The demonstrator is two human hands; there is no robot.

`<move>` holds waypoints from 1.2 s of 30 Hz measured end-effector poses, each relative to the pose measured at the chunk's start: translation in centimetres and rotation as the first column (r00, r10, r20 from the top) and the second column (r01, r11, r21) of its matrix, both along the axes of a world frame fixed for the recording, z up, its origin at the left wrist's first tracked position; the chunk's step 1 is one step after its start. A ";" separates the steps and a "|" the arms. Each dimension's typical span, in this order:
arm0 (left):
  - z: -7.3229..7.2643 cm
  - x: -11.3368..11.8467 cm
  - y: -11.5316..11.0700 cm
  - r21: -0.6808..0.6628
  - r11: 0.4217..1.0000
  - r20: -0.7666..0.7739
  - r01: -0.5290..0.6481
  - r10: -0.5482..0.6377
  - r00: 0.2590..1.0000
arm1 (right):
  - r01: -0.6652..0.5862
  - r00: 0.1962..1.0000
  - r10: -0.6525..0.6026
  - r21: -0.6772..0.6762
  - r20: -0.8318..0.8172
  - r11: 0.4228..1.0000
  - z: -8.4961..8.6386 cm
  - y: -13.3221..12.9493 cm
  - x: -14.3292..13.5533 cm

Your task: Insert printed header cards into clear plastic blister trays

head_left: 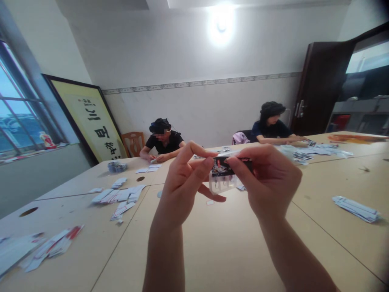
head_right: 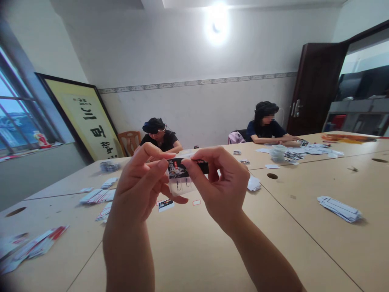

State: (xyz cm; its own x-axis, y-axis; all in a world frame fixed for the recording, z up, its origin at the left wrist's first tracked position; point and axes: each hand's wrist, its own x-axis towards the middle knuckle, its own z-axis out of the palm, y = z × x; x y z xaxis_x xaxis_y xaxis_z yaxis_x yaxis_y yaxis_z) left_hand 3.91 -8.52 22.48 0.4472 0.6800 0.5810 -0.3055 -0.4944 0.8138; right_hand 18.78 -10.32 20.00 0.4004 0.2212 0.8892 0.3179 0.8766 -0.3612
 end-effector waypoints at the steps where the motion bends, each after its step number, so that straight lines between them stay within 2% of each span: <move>1: 0.0 0.0 0.0 0.008 1.000 0.003 -0.009 0.009 1.000 | -0.003 1.000 0.003 0.000 0.001 1.000 0.0 0.0 0.0; 7: 0.0 0.2 -0.1 0.067 0.996 -0.001 -0.052 0.052 0.999 | -0.015 1.000 0.015 0.001 0.003 1.000 0.1 0.4 0.1; 36: -0.2 0.5 -0.3 0.098 0.988 -0.002 -0.120 0.121 0.993 | -0.034 0.999 0.034 0.005 -0.004 0.999 -0.1 0.5 0.2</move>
State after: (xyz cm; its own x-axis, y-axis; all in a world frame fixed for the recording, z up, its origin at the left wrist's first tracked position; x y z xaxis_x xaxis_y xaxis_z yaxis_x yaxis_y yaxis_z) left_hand 4.37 -8.85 22.33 0.3701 0.6695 0.6440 -0.2325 -0.6044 0.7620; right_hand 19.02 -9.81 19.93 0.3963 0.2305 0.8887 0.2868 0.8884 -0.3583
